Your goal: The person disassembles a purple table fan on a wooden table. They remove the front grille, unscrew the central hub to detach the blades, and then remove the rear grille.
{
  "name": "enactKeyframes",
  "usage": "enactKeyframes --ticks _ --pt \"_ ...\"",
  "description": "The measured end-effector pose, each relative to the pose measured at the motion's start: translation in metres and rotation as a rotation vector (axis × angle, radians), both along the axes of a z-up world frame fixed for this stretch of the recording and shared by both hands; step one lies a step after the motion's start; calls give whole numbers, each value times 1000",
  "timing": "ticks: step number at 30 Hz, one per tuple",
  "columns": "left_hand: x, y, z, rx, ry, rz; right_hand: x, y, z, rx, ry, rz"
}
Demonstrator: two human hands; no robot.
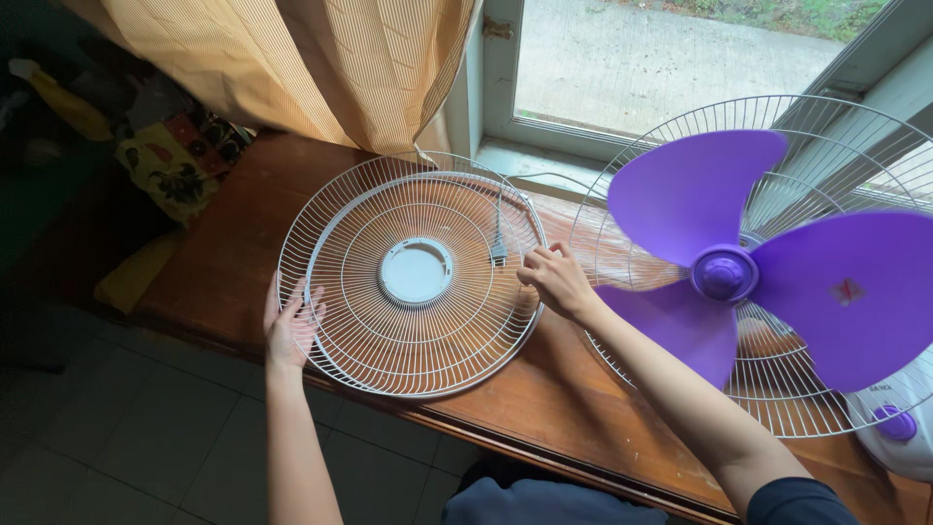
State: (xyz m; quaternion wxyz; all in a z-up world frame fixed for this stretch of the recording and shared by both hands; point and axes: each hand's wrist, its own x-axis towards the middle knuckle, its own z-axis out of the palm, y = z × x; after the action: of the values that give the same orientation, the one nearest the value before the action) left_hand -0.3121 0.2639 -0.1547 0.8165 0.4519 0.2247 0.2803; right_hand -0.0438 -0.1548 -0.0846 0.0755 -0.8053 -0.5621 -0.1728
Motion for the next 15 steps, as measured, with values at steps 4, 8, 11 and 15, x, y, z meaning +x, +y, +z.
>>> enactKeyframes --ticks 4,8,11,15 --pt "-6 8 -7 40 -12 55 -7 -8 20 26 -10 -41" --pt "-11 11 8 202 149 295 -23 -27 50 39 -33 -98" --pt "1 -1 40 545 218 456 -31 -56 78 95 -55 -163" --pt "53 -42 83 679 81 349 -28 -115 113 61 -59 -405"
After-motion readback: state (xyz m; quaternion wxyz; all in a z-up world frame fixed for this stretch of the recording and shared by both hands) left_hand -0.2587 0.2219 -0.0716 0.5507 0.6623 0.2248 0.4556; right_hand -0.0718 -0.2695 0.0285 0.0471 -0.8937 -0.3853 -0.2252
